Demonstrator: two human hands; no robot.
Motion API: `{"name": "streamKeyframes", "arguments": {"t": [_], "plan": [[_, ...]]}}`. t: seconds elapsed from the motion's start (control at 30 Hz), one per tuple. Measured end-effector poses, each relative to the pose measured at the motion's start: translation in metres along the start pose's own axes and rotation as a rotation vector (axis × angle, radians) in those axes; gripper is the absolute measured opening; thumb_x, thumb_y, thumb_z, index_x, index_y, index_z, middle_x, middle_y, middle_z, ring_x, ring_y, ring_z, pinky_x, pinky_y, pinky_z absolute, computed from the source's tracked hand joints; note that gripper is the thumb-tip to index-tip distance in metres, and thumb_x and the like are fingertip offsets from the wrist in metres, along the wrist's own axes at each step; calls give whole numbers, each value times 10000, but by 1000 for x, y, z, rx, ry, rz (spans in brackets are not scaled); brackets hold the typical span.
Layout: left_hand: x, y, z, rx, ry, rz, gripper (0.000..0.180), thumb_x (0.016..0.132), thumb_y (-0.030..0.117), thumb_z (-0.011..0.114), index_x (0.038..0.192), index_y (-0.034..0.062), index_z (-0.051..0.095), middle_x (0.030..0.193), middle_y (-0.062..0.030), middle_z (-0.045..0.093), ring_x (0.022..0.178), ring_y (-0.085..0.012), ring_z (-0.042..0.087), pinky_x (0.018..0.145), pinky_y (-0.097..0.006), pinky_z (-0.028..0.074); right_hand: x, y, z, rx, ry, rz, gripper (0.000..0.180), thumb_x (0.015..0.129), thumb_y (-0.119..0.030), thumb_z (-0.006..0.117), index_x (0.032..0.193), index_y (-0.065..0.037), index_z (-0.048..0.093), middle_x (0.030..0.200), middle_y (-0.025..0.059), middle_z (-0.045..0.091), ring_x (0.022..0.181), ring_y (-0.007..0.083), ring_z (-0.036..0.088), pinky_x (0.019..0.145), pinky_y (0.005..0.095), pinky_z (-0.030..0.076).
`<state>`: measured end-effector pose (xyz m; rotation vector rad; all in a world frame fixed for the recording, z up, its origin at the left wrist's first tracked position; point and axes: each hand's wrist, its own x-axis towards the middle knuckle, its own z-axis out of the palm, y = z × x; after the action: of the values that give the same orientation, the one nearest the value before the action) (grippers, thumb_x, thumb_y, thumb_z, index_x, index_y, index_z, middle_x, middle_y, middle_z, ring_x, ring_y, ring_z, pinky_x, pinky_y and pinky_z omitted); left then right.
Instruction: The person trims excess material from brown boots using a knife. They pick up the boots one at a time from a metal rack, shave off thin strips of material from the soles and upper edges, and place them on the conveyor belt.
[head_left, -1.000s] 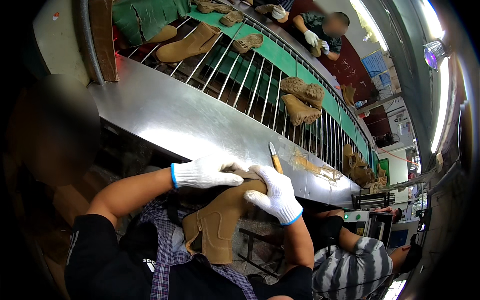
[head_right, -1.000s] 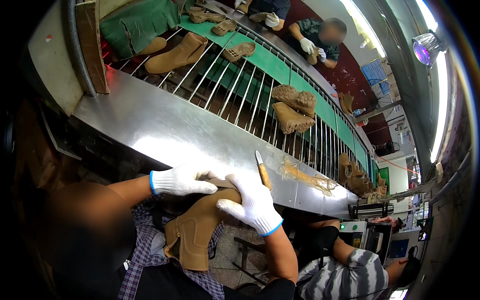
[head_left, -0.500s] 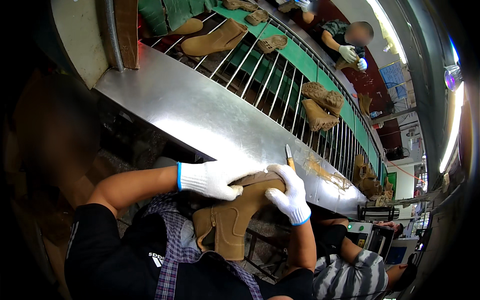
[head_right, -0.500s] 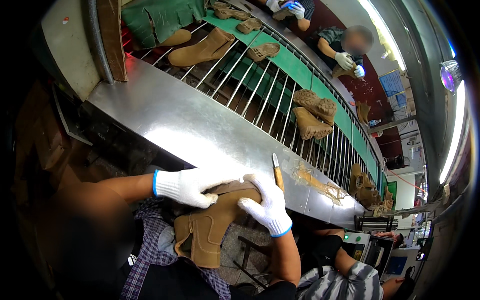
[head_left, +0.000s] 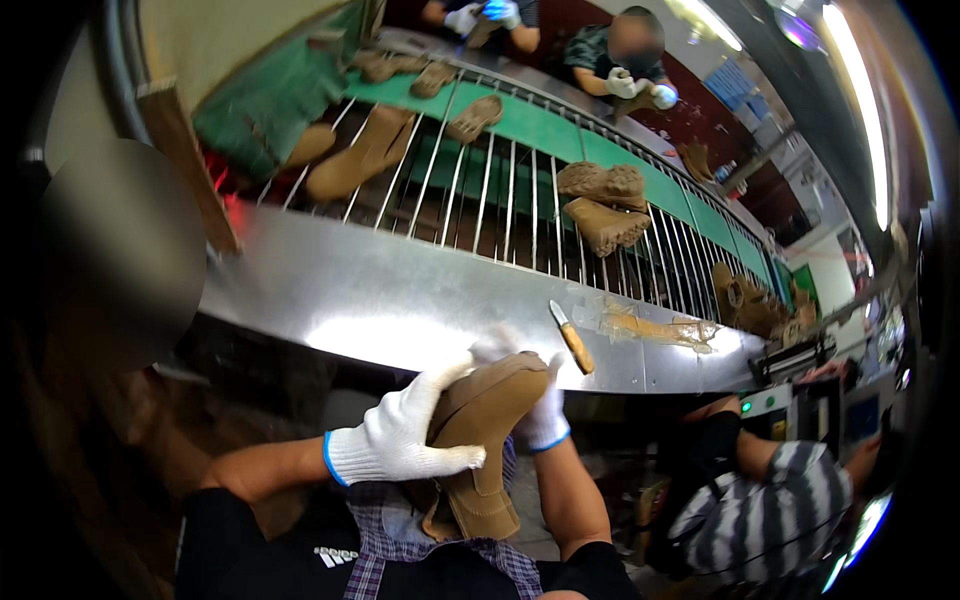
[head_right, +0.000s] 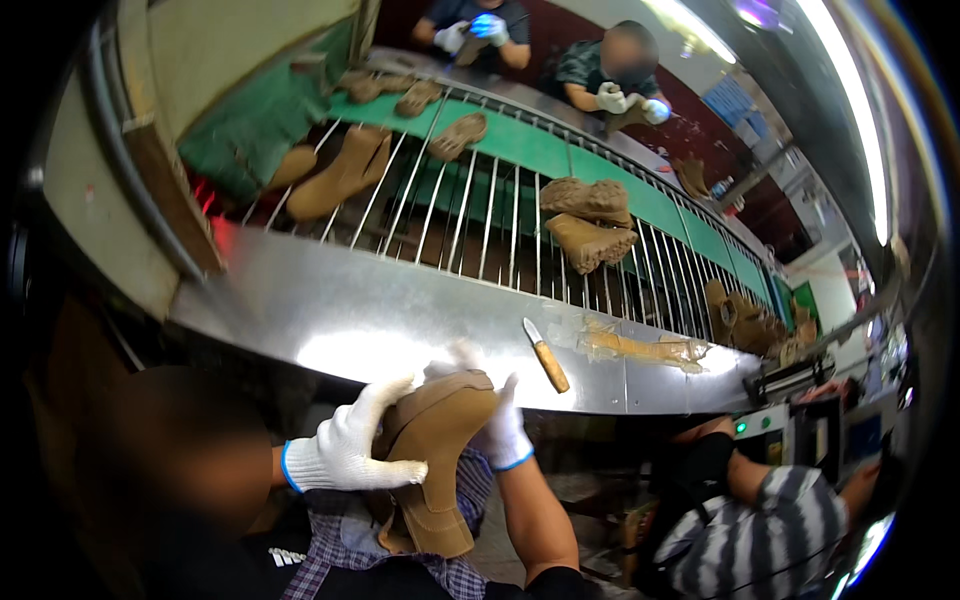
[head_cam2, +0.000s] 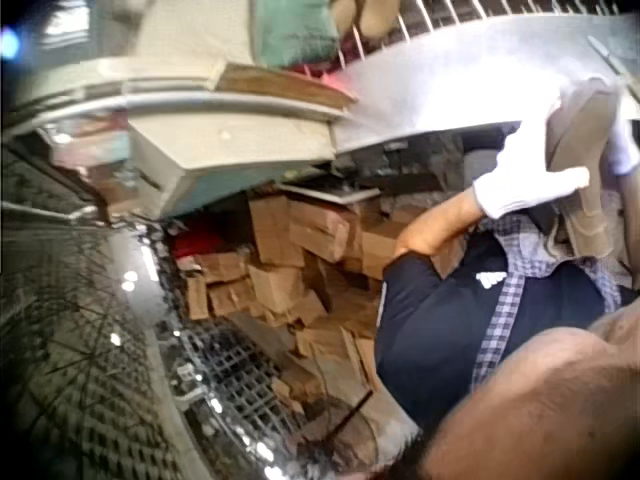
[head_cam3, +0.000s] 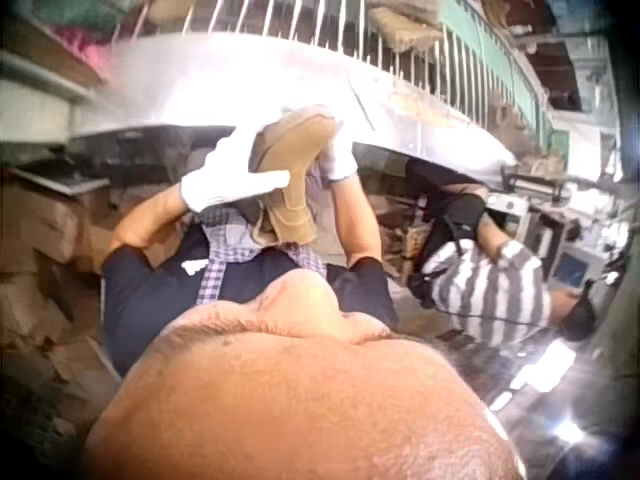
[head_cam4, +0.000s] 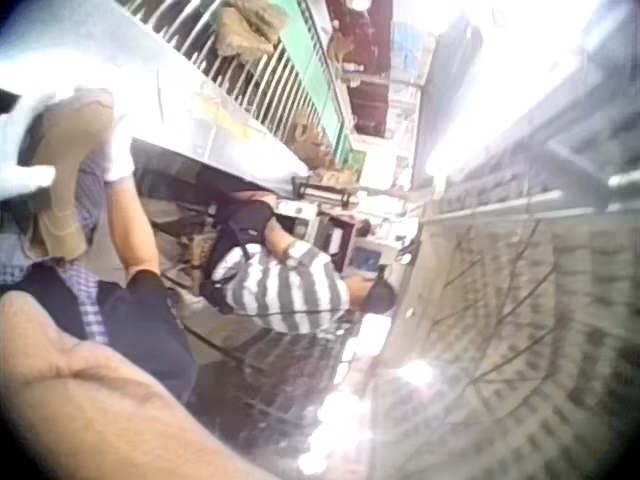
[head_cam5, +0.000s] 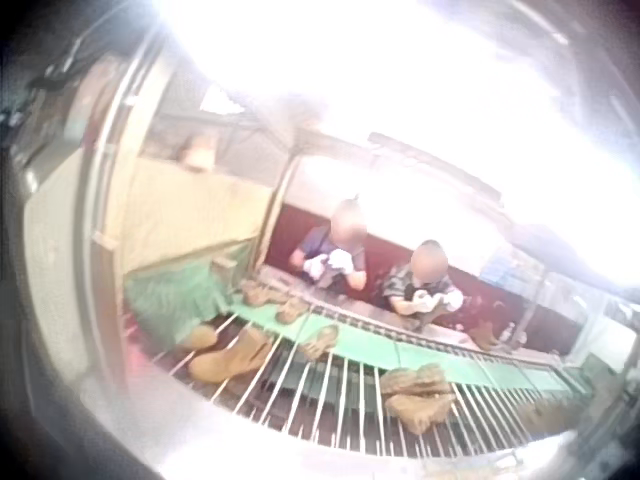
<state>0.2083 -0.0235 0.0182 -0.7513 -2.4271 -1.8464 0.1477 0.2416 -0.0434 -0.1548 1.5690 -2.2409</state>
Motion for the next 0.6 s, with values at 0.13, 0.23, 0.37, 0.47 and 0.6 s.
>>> {"name": "streamKeyframes", "arguments": {"t": [0.13, 0.23, 0.37, 0.47, 0.6], "plan": [[43, -34, -34, 147, -27, 116, 1303, 763, 407, 1029, 1713, -37, 256, 1656, -290, 391, 1493, -398, 527, 1181, -477, 524, 16, 54, 26, 284, 292, 214, 687, 1206, -577, 370, 1655, -71, 484, 1617, 148, 573, 1447, 256, 555, 1240, 389, 447], [83, -56, -70, 280, -384, -125, 1157, 807, 471, 974, 1696, 35, 376, 1611, -249, 488, 1498, -366, 526, 1271, -441, 423, 2, -12, 59, -952, 227, 198, 710, 1108, -542, 613, 1627, -70, 507, 1441, 270, 698, 1303, 347, 712, 1151, 449, 540], [94, -108, -68, -98, -583, -419, 1104, 794, 428, 986, 1669, 51, 429, 1598, -218, 515, 1501, -352, 495, 1260, -461, 433, -33, -30, 64, -870, 50, 110, 910, 963, -409, 856, 1680, -77, 403, 1334, 276, 736, 1153, 367, 788, 1013, 440, 634], [85, -122, -61, -204, -528, -410, 1102, 762, 356, 1020, 1654, 51, 449, 1600, -185, 512, 1493, -332, 499, 1256, -459, 444, -39, -25, 39, -814, -7, 116, 840, 965, -285, 839, 1647, -31, 420, 1434, 285, 653, 1185, 371, 770, 987, 429, 647], [97, -116, -50, -96, -547, -404, 1104, 759, 434, 1014, 1638, 48, 469, 1590, -202, 537, 1482, -341, 522, 1237, -456, 460, -40, -28, 58, -1303, 76, -228, 740, 874, -36, 676, 1590, -34, 488, 1446, 313, 613, 1063, 477, 757, 953, 487, 635]]}}
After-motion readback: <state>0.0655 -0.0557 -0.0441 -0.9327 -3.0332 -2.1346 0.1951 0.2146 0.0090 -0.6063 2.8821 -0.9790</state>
